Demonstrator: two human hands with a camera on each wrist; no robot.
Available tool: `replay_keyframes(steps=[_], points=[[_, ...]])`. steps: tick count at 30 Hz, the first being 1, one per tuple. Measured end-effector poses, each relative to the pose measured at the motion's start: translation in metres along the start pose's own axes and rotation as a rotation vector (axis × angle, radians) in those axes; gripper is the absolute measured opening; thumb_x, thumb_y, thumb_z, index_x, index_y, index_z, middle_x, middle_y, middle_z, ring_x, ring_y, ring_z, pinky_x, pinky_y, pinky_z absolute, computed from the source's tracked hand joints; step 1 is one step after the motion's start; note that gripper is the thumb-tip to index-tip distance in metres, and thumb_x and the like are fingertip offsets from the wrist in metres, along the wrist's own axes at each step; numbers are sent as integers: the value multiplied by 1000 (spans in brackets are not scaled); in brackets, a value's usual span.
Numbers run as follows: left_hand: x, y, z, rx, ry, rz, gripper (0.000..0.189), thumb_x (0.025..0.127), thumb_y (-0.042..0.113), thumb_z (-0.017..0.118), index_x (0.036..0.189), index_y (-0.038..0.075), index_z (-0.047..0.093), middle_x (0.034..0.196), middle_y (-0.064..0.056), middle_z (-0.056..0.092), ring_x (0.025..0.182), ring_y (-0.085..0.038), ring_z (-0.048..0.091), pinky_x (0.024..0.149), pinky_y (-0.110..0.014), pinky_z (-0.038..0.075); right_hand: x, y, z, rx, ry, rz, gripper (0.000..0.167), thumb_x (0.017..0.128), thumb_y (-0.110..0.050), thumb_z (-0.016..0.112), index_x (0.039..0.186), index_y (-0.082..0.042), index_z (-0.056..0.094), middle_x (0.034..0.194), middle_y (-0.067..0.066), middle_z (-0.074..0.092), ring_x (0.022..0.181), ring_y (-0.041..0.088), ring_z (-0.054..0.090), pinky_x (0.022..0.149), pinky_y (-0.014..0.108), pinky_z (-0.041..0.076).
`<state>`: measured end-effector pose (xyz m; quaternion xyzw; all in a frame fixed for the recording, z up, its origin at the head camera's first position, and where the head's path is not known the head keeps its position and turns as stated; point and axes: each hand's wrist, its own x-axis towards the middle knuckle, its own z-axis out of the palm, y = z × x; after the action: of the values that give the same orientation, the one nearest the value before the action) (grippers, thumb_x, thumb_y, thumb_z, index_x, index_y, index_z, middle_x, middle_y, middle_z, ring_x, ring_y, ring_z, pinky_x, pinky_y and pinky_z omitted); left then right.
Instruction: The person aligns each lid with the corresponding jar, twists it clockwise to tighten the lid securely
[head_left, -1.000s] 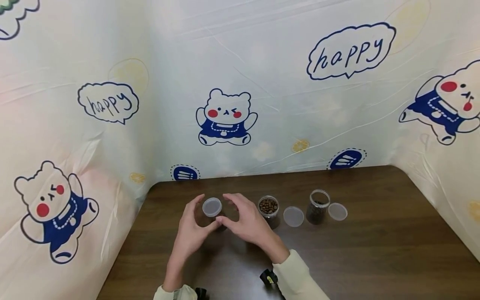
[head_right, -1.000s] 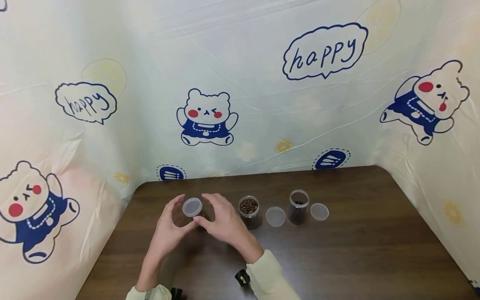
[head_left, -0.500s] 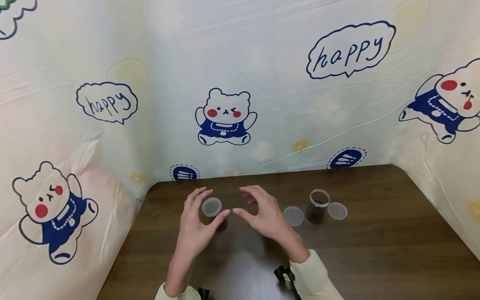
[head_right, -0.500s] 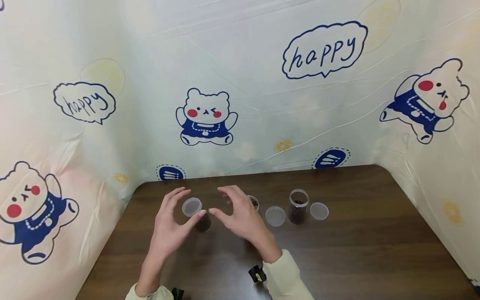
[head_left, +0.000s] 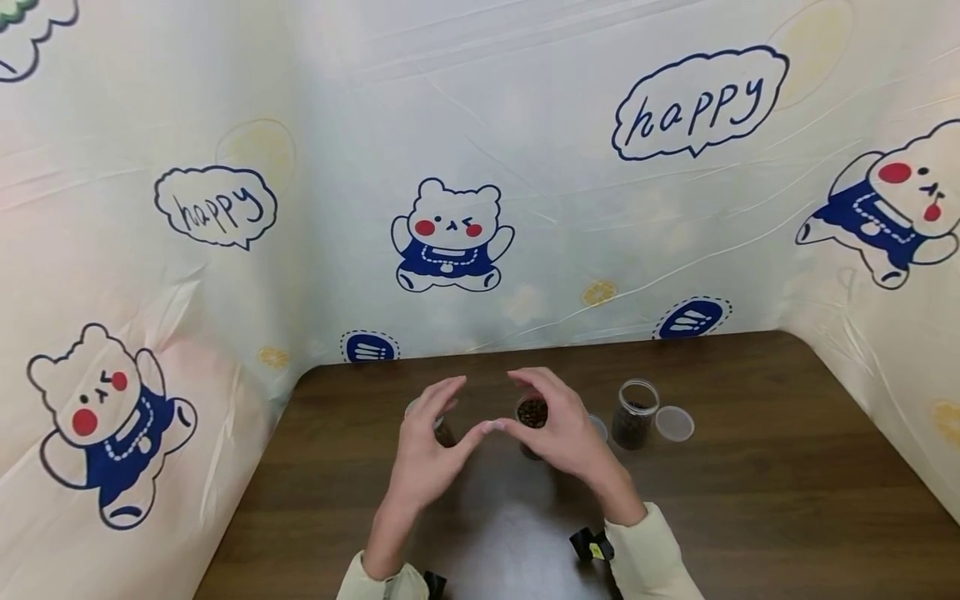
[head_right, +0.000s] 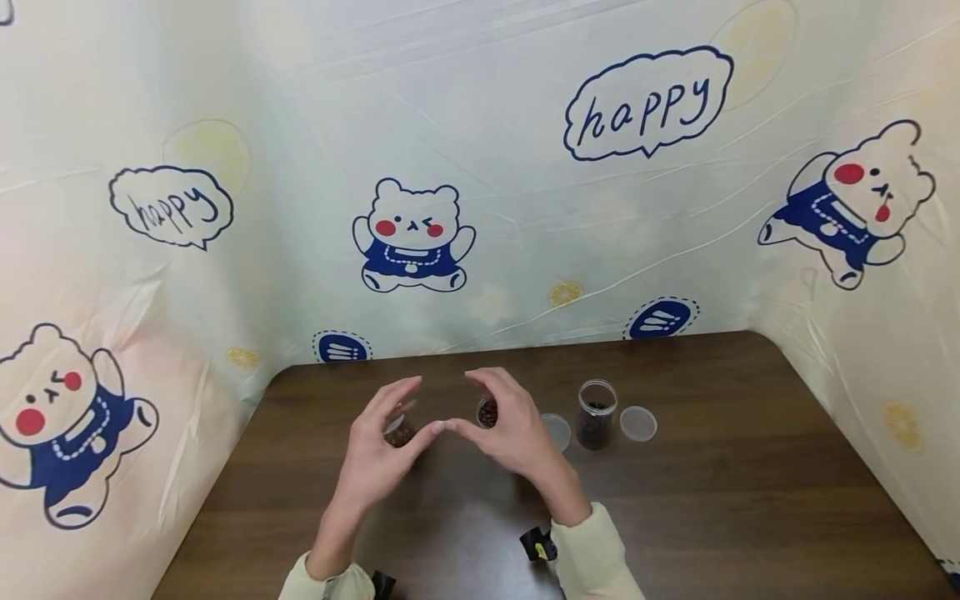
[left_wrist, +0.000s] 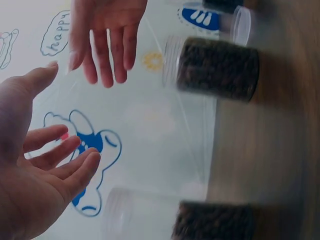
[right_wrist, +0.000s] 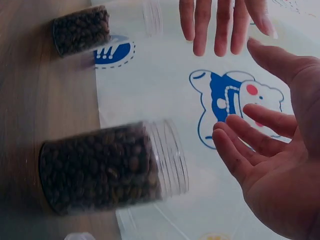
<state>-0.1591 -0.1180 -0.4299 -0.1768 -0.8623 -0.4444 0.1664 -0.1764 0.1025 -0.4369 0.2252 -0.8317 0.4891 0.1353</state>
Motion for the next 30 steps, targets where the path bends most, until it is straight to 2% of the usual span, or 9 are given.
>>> replay_keyframes(steps=[4, 9, 13, 18, 25, 30], points=[[3, 1, 16, -42, -41, -4, 70, 88, 29, 87, 150, 18, 57, 148, -4, 60, 136, -28, 61, 110, -46, 55, -5, 6, -8, -30, -23, 37, 69, 84, -24, 91, 144, -10, 59, 141, 10, 63, 127, 27, 64, 104, 52, 56], [4, -1, 31, -69, -90, -50, 74, 87, 34, 88, 152, 20, 54, 150, -4, 58, 139, -29, 58, 112, -48, 53, -11, 13, -17, -65, -36, 72, 76, 82, -30, 92, 147, -13, 57, 145, 8, 61, 132, 31, 62, 106, 55, 54], [5, -5, 40, -88, -110, -75, 75, 88, 34, 87, 153, 19, 52, 151, -6, 57, 141, -29, 56, 112, -49, 52, -13, 20, -23, -101, -30, 89, 79, 81, -37, 93, 147, -14, 57, 147, 8, 60, 134, 33, 61, 107, 56, 54], [5, -12, 50, -119, -125, -110, 75, 88, 36, 87, 152, 21, 52, 149, -3, 58, 140, -28, 57, 111, -50, 53, -17, 28, -27, -151, -43, 134, 81, 79, -36, 94, 147, -11, 57, 147, 11, 59, 135, 34, 60, 107, 57, 53], [6, -24, 62, -190, -150, -162, 77, 85, 38, 89, 150, 18, 54, 148, -5, 60, 133, -31, 62, 109, -53, 53, -21, 37, -28, -218, -138, 232, 86, 79, -35, 94, 150, -8, 54, 152, 16, 54, 139, 40, 55, 108, 60, 51], [7, -33, 73, -252, -229, -201, 86, 81, 34, 93, 153, 13, 50, 153, -11, 56, 142, -31, 55, 114, -51, 50, -23, 47, -28, -270, -214, 289, 87, 81, -35, 93, 152, -5, 51, 153, 20, 52, 142, 42, 49, 109, 61, 49]])
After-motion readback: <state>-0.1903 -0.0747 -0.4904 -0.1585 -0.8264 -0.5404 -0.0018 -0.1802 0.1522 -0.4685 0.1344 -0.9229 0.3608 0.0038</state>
